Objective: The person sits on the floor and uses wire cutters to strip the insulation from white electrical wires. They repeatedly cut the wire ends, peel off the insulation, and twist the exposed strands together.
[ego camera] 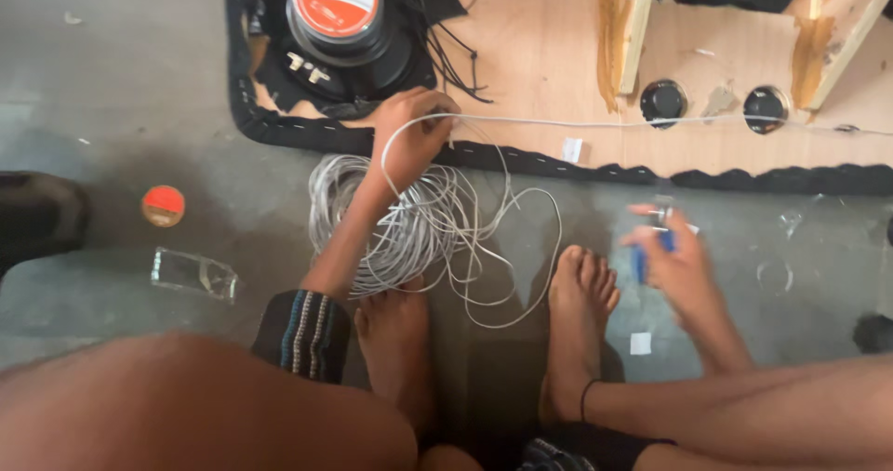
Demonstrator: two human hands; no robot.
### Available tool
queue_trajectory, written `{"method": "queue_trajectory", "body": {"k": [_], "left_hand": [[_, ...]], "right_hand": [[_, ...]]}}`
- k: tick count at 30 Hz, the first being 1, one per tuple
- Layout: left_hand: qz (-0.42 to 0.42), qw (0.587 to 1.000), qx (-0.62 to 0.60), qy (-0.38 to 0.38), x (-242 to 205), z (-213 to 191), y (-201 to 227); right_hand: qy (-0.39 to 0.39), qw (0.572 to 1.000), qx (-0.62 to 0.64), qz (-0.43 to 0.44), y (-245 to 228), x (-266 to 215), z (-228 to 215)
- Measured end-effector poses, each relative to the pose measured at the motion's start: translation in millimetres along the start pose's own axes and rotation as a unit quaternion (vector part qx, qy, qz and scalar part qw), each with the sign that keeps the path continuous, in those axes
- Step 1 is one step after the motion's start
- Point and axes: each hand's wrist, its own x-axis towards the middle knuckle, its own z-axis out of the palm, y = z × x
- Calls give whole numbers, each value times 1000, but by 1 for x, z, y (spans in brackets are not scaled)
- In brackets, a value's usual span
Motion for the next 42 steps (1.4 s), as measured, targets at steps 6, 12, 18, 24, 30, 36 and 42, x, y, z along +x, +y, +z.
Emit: {"method": "queue_trajectory", "body": {"k": [6,12,18,24,30,36,42], "left_hand": [[-32,998,-54,19,3,-9,10],[-26,999,-16,26,-8,-11,12],[31,998,3,46,-6,-21,24],[-60,985,-154,-45,0,-25,31],[-39,983,-163,-78,-1,-28,27],[21,980,-164,-113,-15,-29,14],[27,984,-131,-119,-17,-20,11]], "right_hand": [[-250,966,62,9,-38,31,89],[-236,969,65,18,-61,39,144],[-179,981,67,-18,-83,39,165],[-124,988,-30,-87,-104,32,165],[-105,976,-48,-186,-102,22,165],[-40,921,-176,-344,-73,13,168],[-38,960,-116,-251,-41,17,178]]}}
